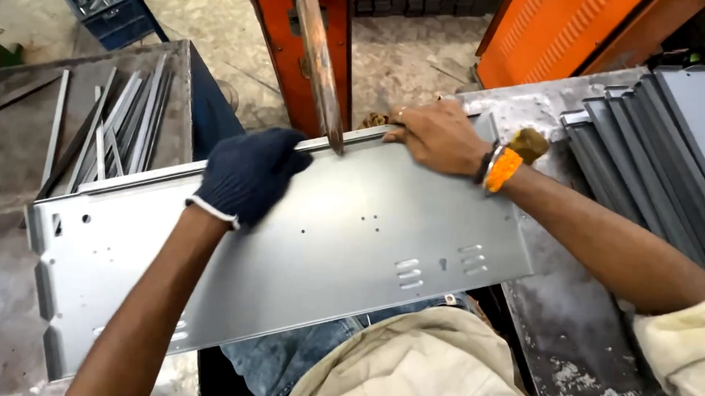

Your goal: Aligning and spot welding metal strips onto metal panels at a factory workstation.

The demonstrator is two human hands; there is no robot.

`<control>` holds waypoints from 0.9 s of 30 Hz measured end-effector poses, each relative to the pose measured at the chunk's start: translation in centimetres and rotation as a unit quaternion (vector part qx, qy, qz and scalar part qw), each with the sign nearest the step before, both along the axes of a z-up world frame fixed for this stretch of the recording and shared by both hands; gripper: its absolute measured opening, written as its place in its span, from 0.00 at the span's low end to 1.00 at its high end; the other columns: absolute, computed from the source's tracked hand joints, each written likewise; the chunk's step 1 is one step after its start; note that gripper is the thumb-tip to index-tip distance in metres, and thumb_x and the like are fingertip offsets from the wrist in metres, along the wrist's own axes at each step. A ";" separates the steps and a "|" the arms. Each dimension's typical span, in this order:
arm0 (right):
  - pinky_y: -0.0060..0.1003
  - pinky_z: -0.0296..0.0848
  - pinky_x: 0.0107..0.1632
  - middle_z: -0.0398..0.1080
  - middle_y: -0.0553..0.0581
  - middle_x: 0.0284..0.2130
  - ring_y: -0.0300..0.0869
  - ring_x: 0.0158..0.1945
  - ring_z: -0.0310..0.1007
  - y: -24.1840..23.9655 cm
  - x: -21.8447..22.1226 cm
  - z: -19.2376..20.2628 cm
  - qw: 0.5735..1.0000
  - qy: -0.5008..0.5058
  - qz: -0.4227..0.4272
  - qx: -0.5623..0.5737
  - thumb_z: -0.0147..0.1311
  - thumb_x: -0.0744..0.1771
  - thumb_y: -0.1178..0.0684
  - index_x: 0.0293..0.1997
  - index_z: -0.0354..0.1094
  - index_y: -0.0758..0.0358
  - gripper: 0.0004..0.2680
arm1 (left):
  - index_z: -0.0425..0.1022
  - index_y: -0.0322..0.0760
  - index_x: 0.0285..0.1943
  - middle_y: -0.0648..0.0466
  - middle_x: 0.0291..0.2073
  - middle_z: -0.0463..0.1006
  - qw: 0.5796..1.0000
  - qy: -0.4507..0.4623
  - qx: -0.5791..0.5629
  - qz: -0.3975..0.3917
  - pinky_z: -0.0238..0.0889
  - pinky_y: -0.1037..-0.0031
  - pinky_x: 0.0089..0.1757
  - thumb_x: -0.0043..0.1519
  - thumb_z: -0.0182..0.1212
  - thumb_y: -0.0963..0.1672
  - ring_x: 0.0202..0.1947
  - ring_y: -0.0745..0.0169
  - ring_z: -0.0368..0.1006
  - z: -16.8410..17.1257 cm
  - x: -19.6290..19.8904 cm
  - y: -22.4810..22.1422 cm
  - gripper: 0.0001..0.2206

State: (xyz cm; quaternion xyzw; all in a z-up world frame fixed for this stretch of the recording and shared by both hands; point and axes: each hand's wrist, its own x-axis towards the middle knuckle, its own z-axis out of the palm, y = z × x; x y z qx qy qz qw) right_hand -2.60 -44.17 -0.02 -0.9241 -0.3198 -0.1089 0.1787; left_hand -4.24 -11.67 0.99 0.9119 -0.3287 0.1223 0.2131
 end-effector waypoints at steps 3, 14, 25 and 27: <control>0.52 0.60 0.33 0.68 0.62 0.18 0.55 0.24 0.70 0.8 -0.1 0.7 0.999 0.019 -0.022 -0.026 0.53 0.70 0.48 0.37 0.67 0.63 0.09 | 0.80 0.41 0.47 0.44 0.35 0.82 1.000 0.000 0.014 0.014 0.69 0.54 0.37 0.65 0.61 0.50 0.35 0.41 0.79 -0.2 0.1 -0.6 0.12; 0.51 0.64 0.33 0.69 0.62 0.20 0.55 0.25 0.71 2.2 -0.2 -0.3 1.000 0.001 -0.012 -0.004 0.55 0.68 0.50 0.37 0.67 0.64 0.08 | 0.80 0.45 0.44 0.43 0.25 0.80 0.993 0.059 0.068 0.080 0.67 0.50 0.32 0.63 0.61 0.50 0.28 0.40 0.77 1.9 -0.7 -0.5 0.09; 0.54 0.69 0.38 0.73 0.67 0.32 0.62 0.36 0.73 2.3 -1.1 1.6 0.999 0.023 0.042 0.005 0.53 0.70 0.51 0.51 0.70 0.68 0.10 | 0.82 0.42 0.32 0.43 0.23 0.78 0.995 -0.027 0.062 0.072 0.67 0.53 0.31 0.63 0.62 0.59 0.25 0.40 0.76 1.1 -0.9 2.7 0.21; 0.54 0.70 0.41 0.73 0.66 0.34 0.62 0.39 0.74 1.5 -0.6 2.0 0.999 0.006 0.051 -0.018 0.52 0.69 0.52 0.52 0.71 0.67 0.10 | 0.83 0.43 0.32 0.43 0.23 0.78 0.991 -0.004 0.088 0.103 0.68 0.53 0.32 0.63 0.60 0.60 0.26 0.39 0.76 1.8 -1.0 4.4 0.22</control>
